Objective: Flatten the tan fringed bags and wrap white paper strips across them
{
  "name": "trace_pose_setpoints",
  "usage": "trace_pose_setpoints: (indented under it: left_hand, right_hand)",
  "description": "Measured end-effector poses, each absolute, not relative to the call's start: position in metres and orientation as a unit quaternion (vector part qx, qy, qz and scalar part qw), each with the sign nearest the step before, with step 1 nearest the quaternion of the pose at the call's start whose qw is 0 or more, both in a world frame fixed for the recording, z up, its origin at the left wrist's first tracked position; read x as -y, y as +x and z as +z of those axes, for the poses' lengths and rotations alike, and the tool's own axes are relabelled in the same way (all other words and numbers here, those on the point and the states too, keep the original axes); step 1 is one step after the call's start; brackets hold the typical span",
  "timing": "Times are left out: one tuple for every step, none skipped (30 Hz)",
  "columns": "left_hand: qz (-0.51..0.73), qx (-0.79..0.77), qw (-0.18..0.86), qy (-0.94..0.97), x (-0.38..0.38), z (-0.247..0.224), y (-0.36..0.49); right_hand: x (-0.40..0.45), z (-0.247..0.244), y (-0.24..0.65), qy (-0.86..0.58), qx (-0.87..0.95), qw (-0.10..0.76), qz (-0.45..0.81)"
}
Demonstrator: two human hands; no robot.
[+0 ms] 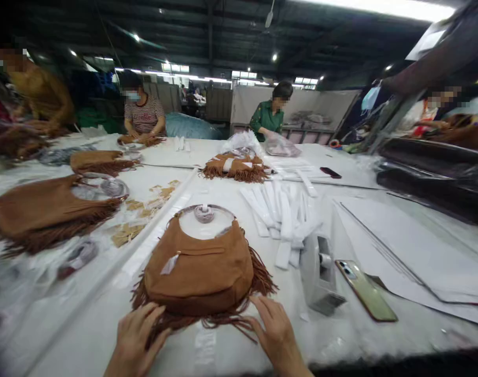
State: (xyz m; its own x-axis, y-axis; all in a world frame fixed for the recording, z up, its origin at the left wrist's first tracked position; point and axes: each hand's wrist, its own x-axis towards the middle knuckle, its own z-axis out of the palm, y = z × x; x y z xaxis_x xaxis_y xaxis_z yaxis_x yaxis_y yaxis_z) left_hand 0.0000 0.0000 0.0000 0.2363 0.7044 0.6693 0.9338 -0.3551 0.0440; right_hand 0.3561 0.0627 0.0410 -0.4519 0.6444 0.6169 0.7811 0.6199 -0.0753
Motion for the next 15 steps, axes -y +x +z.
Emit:
trace_pose_setpoints:
  left_hand:
    - [-0.297, 0.541, 0.182, -0.766, -0.005, 0.005, 0.005]
    - [-0.287, 0.543, 0.176, -0.769, -0.010, 0.010, 0.010]
    - [-0.278, 0.543, 0.171, -0.774, -0.015, 0.014, 0.014]
    - [-0.269, 0.541, 0.165, -0.779, -0.020, 0.019, 0.018]
    - [-0.261, 0.535, 0.161, -0.787, -0.026, 0.022, 0.022]
    - [-0.253, 0.526, 0.155, -0.797, -0.031, 0.026, 0.025]
    - [-0.246, 0.519, 0.146, -0.805, -0.036, 0.029, 0.028]
    - [-0.238, 0.514, 0.135, -0.813, -0.040, 0.031, 0.031]
    - [-0.230, 0.511, 0.120, -0.820, -0.044, 0.033, 0.033]
    - [-0.222, 0.510, 0.103, -0.824, -0.047, 0.036, 0.035]
    - [-0.212, 0.515, 0.085, -0.826, -0.050, 0.038, 0.037]
    - [-0.202, 0.524, 0.067, -0.824, -0.052, 0.040, 0.039]
    - [-0.190, 0.534, 0.051, -0.822, -0.053, 0.042, 0.041]
    - [-0.179, 0.544, 0.034, -0.819, -0.054, 0.044, 0.044]
    - [-0.168, 0.556, 0.017, -0.814, -0.055, 0.046, 0.046]
  right_hand:
    - [-0.070, 0.048, 0.350, -0.406, 0.855, 0.308, -0.098]
    - [-0.076, 0.054, 0.344, -0.392, 0.865, 0.303, -0.086]
    - [-0.083, 0.061, 0.337, -0.380, 0.874, 0.293, -0.072]
    - [-0.088, 0.068, 0.330, -0.370, 0.884, 0.280, -0.058]
    - [-0.093, 0.074, 0.323, -0.361, 0.895, 0.260, -0.040]
    - [-0.097, 0.080, 0.316, -0.355, 0.904, 0.237, -0.023]
    - [-0.100, 0.085, 0.309, -0.354, 0.911, 0.212, -0.012]
    - [-0.102, 0.089, 0.303, -0.358, 0.914, 0.189, -0.005]
    - [-0.104, 0.091, 0.298, -0.363, 0.916, 0.168, -0.003]
    - [-0.105, 0.093, 0.294, -0.369, 0.917, 0.150, -0.001]
    - [-0.106, 0.093, 0.291, -0.373, 0.918, 0.137, 0.001]
    - [-0.107, 0.091, 0.290, -0.376, 0.918, 0.128, 0.004]
    - [-0.108, 0.089, 0.289, -0.376, 0.918, 0.122, 0.009]
    - [-0.108, 0.086, 0.288, -0.376, 0.919, 0.122, 0.013]
    - [-0.109, 0.082, 0.288, -0.376, 0.918, 0.125, 0.013]
